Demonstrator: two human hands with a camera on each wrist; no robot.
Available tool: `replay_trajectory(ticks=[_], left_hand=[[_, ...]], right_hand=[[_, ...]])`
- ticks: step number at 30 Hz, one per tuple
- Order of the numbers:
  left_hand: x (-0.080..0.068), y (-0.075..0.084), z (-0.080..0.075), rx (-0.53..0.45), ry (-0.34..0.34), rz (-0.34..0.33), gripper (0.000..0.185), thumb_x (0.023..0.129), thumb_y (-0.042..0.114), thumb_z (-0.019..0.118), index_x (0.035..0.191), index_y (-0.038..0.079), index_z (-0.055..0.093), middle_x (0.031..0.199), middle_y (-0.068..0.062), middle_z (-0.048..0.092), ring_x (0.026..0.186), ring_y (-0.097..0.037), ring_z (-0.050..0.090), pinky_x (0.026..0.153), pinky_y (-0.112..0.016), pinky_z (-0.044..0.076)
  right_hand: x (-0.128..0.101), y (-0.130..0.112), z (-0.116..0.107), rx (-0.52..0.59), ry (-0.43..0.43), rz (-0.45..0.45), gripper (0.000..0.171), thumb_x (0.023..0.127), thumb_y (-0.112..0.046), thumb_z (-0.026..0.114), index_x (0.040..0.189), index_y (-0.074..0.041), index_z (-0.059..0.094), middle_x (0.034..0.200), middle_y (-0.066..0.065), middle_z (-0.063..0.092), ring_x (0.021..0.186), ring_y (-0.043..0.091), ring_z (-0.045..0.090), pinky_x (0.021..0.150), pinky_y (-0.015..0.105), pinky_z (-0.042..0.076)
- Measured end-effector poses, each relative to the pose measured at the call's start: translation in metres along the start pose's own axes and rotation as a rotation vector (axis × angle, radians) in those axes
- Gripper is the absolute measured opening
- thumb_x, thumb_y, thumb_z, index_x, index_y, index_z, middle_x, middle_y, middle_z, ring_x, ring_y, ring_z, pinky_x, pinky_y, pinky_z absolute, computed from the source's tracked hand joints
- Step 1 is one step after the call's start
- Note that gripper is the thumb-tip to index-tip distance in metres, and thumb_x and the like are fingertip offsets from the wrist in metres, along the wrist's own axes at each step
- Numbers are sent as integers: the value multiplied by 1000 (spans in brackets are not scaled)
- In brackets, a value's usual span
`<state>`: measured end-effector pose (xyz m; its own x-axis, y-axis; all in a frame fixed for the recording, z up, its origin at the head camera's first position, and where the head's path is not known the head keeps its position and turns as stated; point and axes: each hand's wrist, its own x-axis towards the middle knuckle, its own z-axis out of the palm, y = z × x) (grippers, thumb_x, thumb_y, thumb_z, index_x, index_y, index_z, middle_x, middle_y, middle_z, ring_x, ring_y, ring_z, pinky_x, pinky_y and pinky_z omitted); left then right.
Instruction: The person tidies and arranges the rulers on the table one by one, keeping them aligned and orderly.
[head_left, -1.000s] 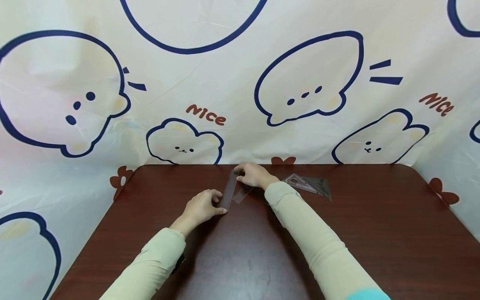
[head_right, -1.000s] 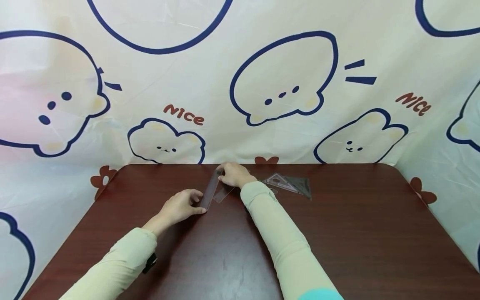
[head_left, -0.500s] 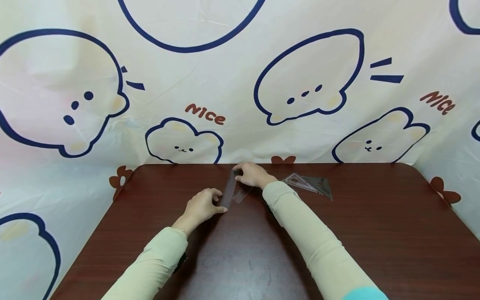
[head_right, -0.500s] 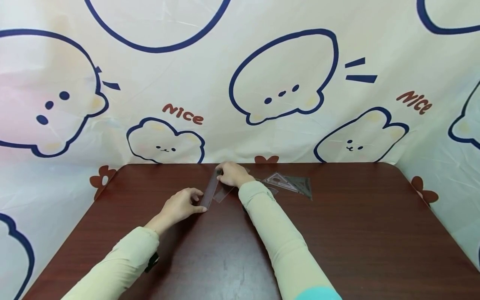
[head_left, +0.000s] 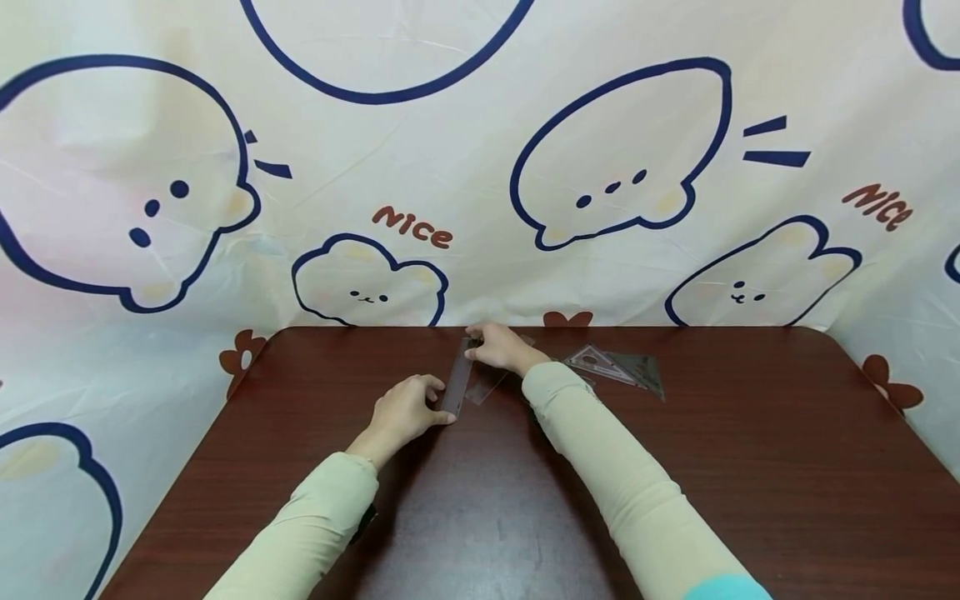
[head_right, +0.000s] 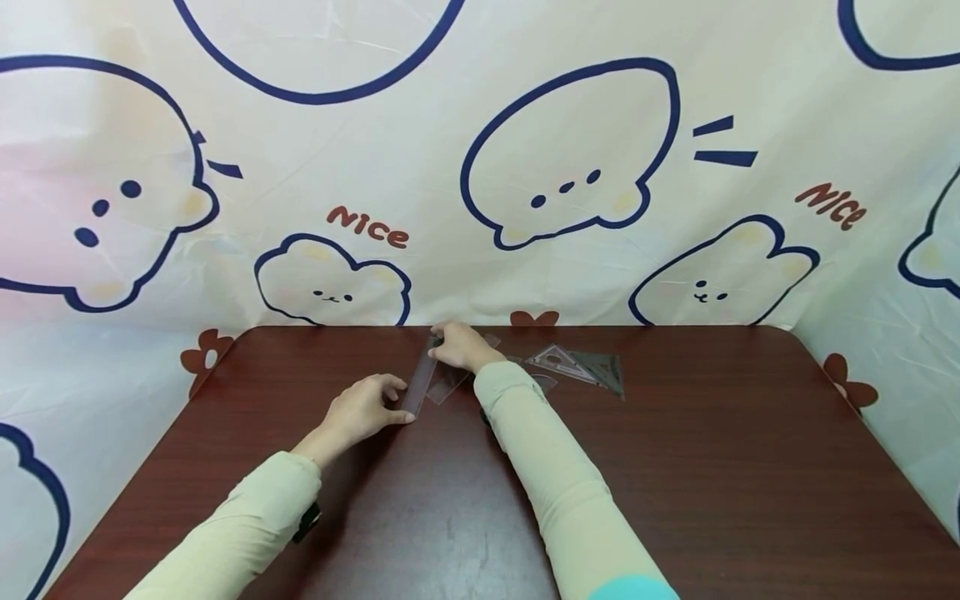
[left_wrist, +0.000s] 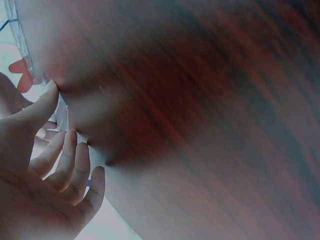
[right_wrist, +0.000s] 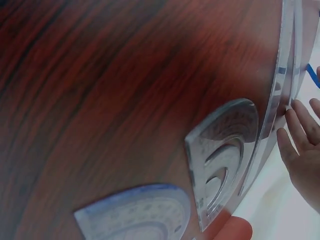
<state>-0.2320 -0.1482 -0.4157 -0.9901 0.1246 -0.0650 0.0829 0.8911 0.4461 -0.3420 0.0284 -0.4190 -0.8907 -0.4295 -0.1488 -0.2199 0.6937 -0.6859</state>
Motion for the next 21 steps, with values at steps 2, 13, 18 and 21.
replay_trajectory(ticks=[2, 13, 18, 21], left_hand=[[0, 0, -1, -1, -1, 1, 50, 77, 31, 87, 118, 10, 69, 99, -3, 68, 92, -22, 64, 79, -48, 49], [-2, 1, -1, -2, 0, 6, 50, 76, 31, 87, 118, 11, 69, 101, -2, 69, 94, -22, 64, 80, -47, 49], [-2, -1, 0, -5, 8, 6, 48, 75, 32, 88, 115, 11, 71, 101, -2, 69, 95, -22, 64, 81, -47, 49], [-1, -1, 0, -10, 10, 7, 45, 75, 32, 88, 113, 12, 72, 100, -1, 69, 96, -21, 64, 81, -47, 49]], right_hand=[[0, -1, -1, 25, -7, 13, 53, 100, -20, 61, 148, -6, 44, 144, 14, 49, 131, 30, 48, 103, 43, 42], [-1, 1, -3, 87, 7, 7, 52, 97, -15, 64, 145, -3, 47, 138, 17, 50, 123, 31, 51, 98, 42, 45], [2, 1, -5, 46, 45, -41, 47, 96, -11, 65, 140, 0, 53, 130, 17, 50, 115, 29, 53, 95, 40, 46], [3, 1, -7, 27, 70, -67, 45, 95, -8, 66, 137, 2, 55, 128, 17, 51, 111, 29, 55, 93, 39, 47]])
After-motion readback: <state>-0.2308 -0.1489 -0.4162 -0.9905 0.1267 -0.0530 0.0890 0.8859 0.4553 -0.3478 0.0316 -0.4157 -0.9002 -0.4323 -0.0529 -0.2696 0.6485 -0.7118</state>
